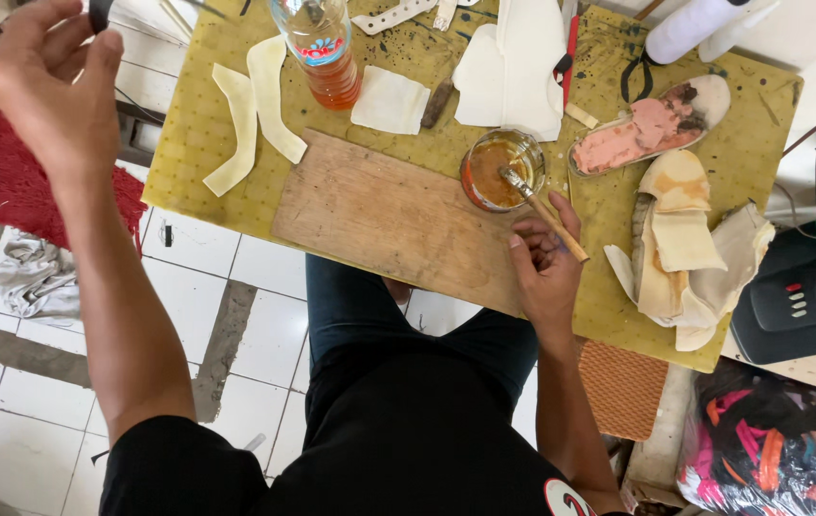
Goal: The person applies a brown adhesive to several curved and rectangular white pieces using a brush. They dip the brush into a container of glue and spread it evenly across the surfaces of the pieces on a wooden board.
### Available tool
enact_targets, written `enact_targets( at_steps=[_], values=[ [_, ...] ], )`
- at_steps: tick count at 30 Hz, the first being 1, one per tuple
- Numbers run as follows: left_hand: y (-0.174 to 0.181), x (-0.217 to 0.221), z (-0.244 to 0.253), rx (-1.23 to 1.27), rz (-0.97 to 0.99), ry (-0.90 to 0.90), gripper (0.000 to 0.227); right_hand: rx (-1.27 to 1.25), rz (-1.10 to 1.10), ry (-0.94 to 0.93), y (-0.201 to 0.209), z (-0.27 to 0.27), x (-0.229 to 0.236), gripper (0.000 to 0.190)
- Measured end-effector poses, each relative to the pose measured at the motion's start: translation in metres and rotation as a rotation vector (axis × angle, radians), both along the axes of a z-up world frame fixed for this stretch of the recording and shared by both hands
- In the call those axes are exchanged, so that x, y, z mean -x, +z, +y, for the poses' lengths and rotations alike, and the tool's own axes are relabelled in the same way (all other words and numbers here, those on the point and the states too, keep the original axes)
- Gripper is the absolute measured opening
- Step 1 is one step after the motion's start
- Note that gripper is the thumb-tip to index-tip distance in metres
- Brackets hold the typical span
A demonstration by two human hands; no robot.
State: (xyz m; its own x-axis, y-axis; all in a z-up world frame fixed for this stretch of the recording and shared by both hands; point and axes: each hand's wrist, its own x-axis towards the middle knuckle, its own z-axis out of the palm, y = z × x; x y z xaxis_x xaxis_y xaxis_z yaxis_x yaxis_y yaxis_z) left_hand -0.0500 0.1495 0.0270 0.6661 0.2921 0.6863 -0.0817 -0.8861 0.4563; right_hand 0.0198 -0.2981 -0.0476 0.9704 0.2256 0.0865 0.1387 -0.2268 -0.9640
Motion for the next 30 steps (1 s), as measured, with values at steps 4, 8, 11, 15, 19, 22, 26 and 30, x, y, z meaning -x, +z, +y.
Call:
enact_targets(
  at_steps=[4, 8, 11, 15, 19, 22, 26, 30],
  values=[
    [-0.01, -0.047, -0.008, 0.072, -0.094, -0.065, 0.027, -0.01, 0.012, -0.018, -0.002, 0.0, 0.001, 0.057],
    [-0.056, -0.079, 0.008, 0.131, 0.013, -0.117, 0.013, -0.038, 0.002, -0.026, -0.006, -0.001, 0.001, 0.057],
    [-0.071, -0.08, 0.014, 0.179, 0.079, -0.23, 0.023, -0.045, 0.016, -0.042, -0.007, -0.002, 0.001, 0.057],
    [-0.074, -0.065, 0.02, 0.15, 0.102, -0.24, 0.02, -0.043, 0.021, -0.039, -0.008, -0.002, 0.0, 0.057],
    [-0.078, -0.051, 0.028, 0.112, 0.181, -0.187, 0.022, -0.012, 0.026, -0.041, -0.004, 0.0, 0.0, 0.057],
    [-0.081, -0.047, 0.033, 0.109, 0.201, -0.171, 0.022, -0.006, 0.025, -0.031, -0.004, 0.0, 0.0, 0.058],
    [-0.081, -0.047, 0.036, 0.104, 0.192, -0.194, 0.02, -0.04, 0.006, -0.009, -0.005, -0.001, 0.0, 0.058],
    [-0.09, -0.05, 0.044, 0.038, 0.163, -0.212, 0.025, -0.045, -0.003, -0.005, -0.005, -0.001, 0.0, 0.058]
  ],
)
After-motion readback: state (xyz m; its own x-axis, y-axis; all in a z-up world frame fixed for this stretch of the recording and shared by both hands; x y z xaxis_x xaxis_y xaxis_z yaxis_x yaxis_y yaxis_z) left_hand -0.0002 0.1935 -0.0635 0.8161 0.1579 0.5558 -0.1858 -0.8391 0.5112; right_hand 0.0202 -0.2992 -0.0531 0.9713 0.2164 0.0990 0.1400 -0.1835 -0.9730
